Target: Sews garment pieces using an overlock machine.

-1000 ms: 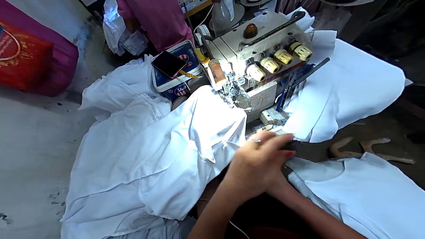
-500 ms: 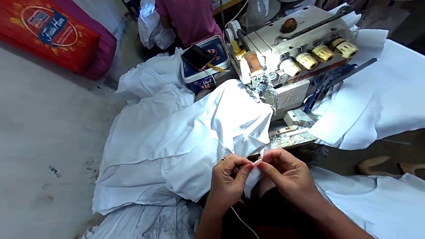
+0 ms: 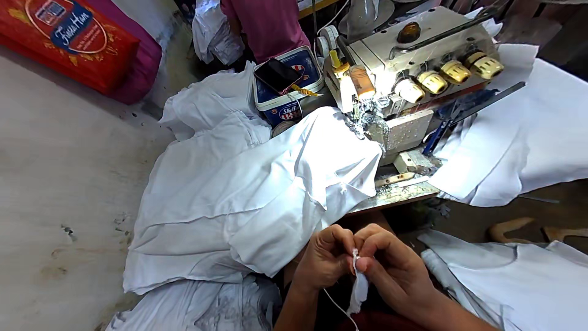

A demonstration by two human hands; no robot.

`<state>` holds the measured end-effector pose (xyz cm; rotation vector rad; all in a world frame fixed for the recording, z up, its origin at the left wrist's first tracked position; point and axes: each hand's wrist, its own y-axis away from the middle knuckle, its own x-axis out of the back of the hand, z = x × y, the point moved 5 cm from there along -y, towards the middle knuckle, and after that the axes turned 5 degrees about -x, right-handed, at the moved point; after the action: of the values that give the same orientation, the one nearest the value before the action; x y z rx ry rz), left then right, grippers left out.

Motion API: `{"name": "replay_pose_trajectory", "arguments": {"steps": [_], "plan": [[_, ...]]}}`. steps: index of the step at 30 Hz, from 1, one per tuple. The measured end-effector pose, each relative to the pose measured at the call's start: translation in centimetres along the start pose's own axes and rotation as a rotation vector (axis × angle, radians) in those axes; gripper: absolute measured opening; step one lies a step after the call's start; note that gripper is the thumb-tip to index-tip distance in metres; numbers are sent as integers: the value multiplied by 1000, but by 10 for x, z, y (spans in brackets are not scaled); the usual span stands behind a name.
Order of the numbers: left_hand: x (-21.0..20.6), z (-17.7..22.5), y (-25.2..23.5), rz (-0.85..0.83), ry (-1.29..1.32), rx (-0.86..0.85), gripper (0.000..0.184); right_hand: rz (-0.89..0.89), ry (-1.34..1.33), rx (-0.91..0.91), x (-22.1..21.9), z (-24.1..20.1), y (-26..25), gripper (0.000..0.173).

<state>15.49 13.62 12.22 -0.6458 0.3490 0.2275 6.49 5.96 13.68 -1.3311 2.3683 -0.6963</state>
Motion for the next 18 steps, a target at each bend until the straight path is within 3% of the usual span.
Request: {"name": "replay_pose_trajectory", "arguments": {"steps": [18], "plan": [[4, 7, 4, 32, -122, -8, 9, -87, -173, -146, -3, 17, -5, 19]]}}
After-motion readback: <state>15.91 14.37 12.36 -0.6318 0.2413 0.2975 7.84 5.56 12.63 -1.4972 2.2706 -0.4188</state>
